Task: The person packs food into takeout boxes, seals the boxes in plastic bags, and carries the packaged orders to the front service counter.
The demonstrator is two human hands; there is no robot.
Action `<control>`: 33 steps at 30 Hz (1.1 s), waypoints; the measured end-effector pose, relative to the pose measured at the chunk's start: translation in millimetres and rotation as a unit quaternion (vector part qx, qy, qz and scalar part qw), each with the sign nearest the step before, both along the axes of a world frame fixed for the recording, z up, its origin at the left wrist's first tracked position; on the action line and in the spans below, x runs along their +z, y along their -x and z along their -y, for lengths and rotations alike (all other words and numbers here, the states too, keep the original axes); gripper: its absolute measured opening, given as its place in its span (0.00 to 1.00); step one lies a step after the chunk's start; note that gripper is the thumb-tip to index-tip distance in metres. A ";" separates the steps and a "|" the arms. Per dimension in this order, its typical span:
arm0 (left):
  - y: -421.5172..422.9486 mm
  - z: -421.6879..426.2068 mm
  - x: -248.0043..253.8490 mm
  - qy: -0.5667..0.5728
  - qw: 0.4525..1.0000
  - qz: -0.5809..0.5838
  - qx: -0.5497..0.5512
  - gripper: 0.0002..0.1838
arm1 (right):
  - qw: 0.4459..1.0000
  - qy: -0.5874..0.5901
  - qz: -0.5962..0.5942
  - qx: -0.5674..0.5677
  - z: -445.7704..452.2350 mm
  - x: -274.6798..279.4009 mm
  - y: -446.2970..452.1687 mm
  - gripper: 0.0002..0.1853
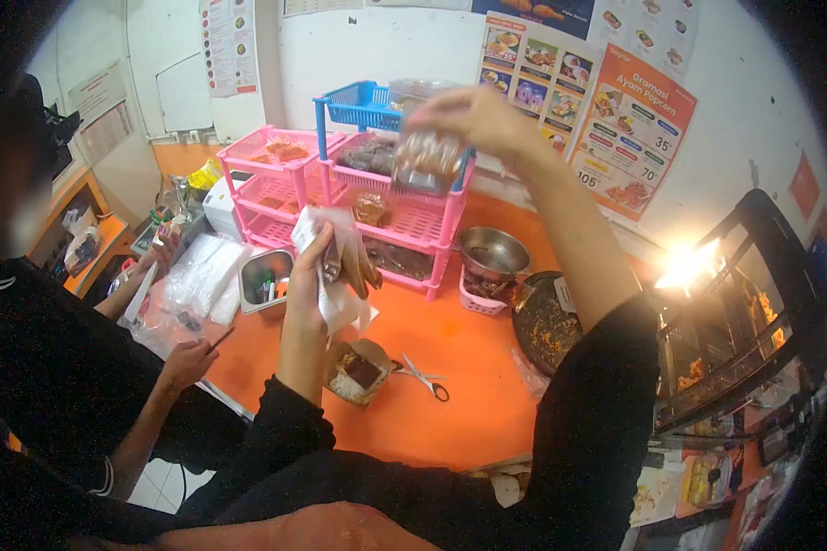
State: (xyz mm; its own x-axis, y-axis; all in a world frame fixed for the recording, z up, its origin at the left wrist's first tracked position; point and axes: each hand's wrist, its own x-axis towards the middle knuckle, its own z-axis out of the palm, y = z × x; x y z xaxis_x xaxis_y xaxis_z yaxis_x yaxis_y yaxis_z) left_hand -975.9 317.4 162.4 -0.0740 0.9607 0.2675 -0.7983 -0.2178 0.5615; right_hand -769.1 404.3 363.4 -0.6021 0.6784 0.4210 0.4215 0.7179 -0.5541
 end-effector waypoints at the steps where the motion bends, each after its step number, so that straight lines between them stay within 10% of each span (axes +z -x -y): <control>1: 10.2 -1.9 -10.9 -0.042 0.999 -0.021 -0.018 0.06 | 0.999 -0.017 -0.044 -0.013 -15.2 10.1 -5.2 0.12; 12: 9.0 44.2 4.1 0.041 0.984 -0.024 0.169 0.08 | 0.994 -0.048 -0.089 -0.045 -221.7 8.8 -4.9 0.07; 16: 10.7 47.0 -3.4 0.042 0.982 -0.041 0.182 0.07 | 0.823 -0.430 0.000 -0.370 -201.6 -24.7 14.2 0.15; 20: 2.4 48.2 -7.1 0.045 0.981 -0.035 0.186 0.05 | 0.997 -0.065 -0.042 0.006 -51.6 -44.3 38.1 0.20; 22: -9.2 51.0 -5.1 0.048 0.981 -0.024 0.186 0.05 | 0.982 0.125 0.023 0.142 14.3 -81.8 24.8 0.23; 28: -63.7 82.6 -17.9 0.018 0.979 -0.170 0.113 0.08 | 0.960 0.237 -0.146 0.022 140.5 -146.1 -58.2 0.12; 33: -104.0 116.7 -32.9 -0.079 0.952 -0.295 0.019 0.08 | 0.975 0.101 -0.067 -0.186 222.8 -159.5 -144.5 0.06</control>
